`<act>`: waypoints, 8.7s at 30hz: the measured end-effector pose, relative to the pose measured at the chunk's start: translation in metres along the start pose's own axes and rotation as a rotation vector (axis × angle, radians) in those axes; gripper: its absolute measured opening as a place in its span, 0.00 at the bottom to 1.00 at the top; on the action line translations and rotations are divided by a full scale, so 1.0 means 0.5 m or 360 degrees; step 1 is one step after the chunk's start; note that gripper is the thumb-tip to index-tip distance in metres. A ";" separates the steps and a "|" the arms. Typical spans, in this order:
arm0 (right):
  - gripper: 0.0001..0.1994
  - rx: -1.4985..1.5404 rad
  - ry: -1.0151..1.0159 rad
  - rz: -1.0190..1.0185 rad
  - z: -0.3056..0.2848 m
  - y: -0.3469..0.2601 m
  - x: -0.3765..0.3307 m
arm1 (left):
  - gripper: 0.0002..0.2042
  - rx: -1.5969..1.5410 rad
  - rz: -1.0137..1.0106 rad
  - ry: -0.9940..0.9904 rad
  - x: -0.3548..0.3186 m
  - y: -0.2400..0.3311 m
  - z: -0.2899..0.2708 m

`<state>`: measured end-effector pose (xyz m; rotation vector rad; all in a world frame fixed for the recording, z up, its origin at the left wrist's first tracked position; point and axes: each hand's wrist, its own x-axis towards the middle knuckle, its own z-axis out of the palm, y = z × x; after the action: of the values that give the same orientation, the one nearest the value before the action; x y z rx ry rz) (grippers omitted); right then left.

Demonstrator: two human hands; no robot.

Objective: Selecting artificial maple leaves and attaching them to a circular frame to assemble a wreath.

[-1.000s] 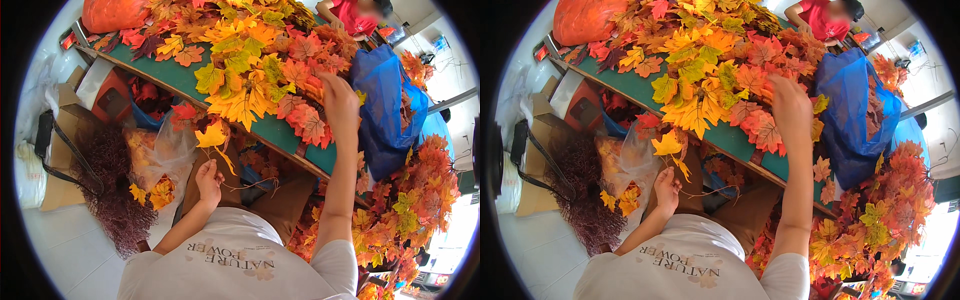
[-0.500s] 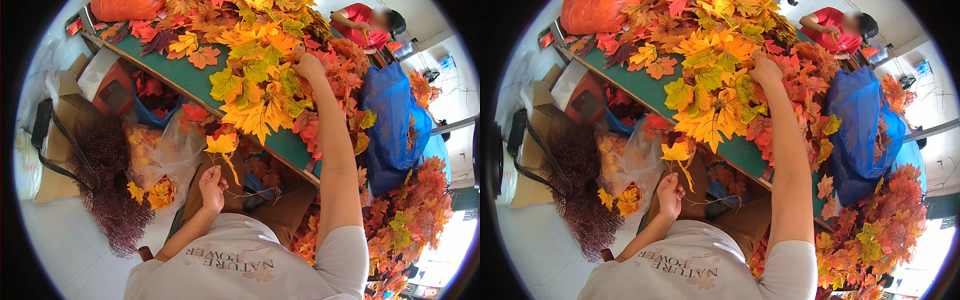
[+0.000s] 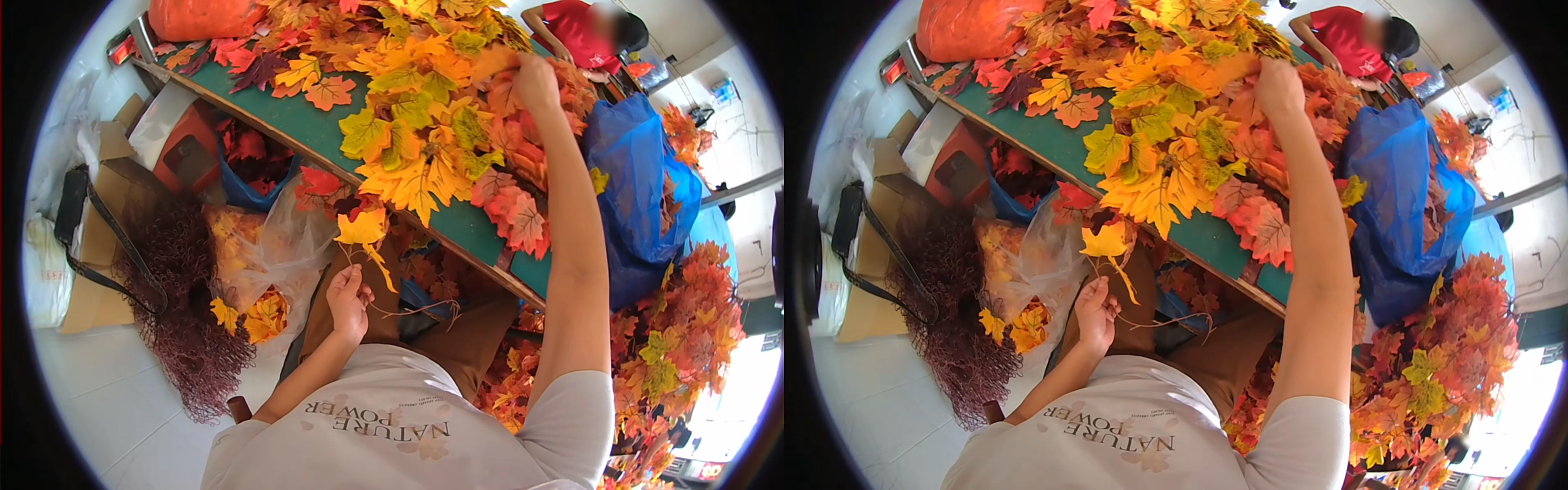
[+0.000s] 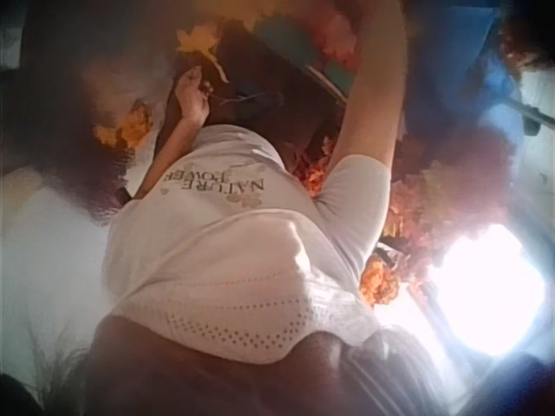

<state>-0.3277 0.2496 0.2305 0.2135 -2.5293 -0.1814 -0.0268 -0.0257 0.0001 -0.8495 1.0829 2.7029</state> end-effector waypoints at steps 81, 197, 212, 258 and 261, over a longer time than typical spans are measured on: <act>0.02 0.3755 0.0281 0.2100 -0.167 -0.396 -0.765 | 0.19 0.0480 0.0161 -0.1021 -0.181 -0.023 0.095; 0.32 0.0335 -0.0972 0.0910 -0.072 0.183 -0.396 | 0.09 -0.0276 -0.0456 -0.1076 -0.097 0.026 0.073; 0.16 0.0702 0.0165 0.0665 -0.122 0.142 -0.339 | 0.08 -0.0283 -0.0410 -0.1049 -0.096 0.030 0.072; 0.09 -0.0666 0.0060 -0.0249 -0.305 0.221 -0.662 | 0.08 -0.0142 -0.0419 -0.1026 -0.115 0.025 0.080; 0.09 -0.0539 -0.0698 -0.0009 -0.278 0.244 -0.698 | 0.08 -0.0135 -0.0454 -0.1045 -0.112 0.018 0.082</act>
<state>0.0218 0.4243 0.1746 0.0469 -2.8710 -0.7209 -0.0014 0.0007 0.0598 -0.0749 0.6451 2.4953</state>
